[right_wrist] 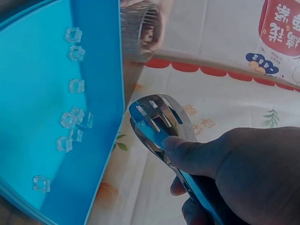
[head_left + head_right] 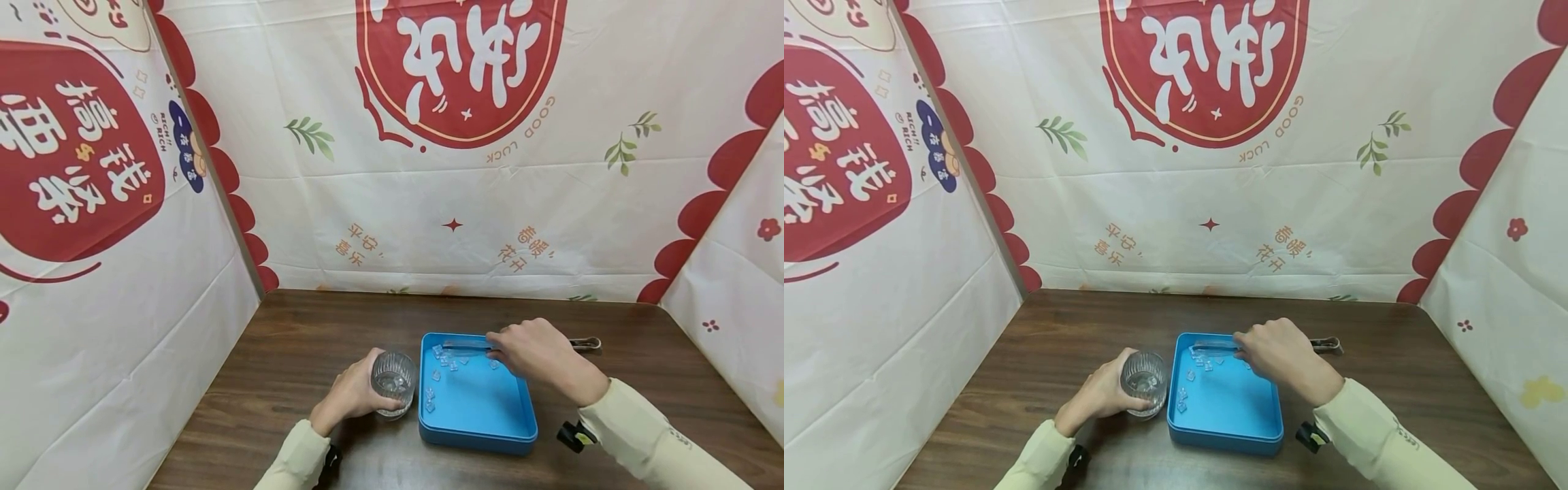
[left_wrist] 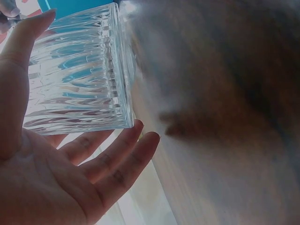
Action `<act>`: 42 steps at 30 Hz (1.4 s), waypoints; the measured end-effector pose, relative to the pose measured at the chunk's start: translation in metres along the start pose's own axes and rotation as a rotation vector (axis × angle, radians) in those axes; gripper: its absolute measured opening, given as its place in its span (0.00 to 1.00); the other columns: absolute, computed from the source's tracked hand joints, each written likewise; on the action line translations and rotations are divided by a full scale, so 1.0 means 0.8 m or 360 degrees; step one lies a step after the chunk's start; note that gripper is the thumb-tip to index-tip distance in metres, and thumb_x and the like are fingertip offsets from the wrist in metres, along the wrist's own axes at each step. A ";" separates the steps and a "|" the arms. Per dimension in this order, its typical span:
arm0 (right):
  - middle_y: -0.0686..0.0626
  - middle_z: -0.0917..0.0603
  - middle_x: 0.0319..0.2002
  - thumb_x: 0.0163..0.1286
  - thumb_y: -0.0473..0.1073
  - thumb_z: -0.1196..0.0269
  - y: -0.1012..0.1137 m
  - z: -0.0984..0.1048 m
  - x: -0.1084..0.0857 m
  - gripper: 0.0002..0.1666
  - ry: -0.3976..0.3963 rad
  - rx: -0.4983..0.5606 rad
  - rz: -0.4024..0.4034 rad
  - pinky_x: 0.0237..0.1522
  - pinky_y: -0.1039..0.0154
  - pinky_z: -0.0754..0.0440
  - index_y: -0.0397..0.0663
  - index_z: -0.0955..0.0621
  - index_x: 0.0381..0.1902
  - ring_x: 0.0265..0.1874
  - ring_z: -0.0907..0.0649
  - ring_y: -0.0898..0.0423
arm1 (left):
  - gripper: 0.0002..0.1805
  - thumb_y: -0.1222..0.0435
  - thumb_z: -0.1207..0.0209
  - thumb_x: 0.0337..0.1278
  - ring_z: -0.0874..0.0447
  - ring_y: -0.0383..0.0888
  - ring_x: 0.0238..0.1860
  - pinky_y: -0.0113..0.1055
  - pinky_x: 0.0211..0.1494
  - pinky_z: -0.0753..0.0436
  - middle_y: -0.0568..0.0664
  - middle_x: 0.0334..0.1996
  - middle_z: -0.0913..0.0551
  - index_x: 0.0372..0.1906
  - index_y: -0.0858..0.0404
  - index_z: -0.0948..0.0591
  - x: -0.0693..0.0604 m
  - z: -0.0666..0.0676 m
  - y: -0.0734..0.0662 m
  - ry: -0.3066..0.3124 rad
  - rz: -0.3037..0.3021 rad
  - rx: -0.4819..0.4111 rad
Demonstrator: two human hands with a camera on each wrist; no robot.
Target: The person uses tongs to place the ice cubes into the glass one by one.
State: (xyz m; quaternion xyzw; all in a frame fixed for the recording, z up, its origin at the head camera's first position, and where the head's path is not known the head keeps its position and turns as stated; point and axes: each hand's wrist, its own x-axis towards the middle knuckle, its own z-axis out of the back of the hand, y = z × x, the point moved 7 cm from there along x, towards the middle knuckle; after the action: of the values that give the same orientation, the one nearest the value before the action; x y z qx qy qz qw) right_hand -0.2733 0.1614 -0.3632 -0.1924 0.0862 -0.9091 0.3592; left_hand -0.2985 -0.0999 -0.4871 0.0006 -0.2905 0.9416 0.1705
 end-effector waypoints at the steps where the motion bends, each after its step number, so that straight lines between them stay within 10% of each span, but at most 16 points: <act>1: 0.57 0.22 0.15 0.60 0.53 0.28 0.000 0.002 0.001 0.11 -0.0008 -0.0002 0.0004 0.14 0.70 0.36 0.56 0.19 0.28 0.12 0.27 0.63 | 0.48 0.41 0.22 0.28 0.17 0.48 0.43 0.48 0.40 0.23 0.47 0.45 0.16 0.60 0.52 0.30 0.000 0.000 0.000 0.0001 -0.0001 -0.0001; 42: 0.55 0.19 0.19 0.62 0.52 0.30 0.045 0.040 0.050 0.11 -0.0191 0.0052 0.0171 0.15 0.71 0.39 0.55 0.19 0.30 0.11 0.28 0.61 | 0.48 0.40 0.23 0.28 0.17 0.47 0.43 0.47 0.40 0.23 0.47 0.45 0.16 0.60 0.52 0.30 0.002 0.000 0.001 0.0018 0.0012 0.0005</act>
State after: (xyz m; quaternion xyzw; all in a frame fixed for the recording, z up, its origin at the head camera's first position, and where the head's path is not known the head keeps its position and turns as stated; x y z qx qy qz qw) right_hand -0.2647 0.1073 -0.3332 -0.2359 0.0599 -0.8766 0.4152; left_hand -0.3002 -0.1000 -0.4873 -0.0056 -0.2881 0.9427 0.1684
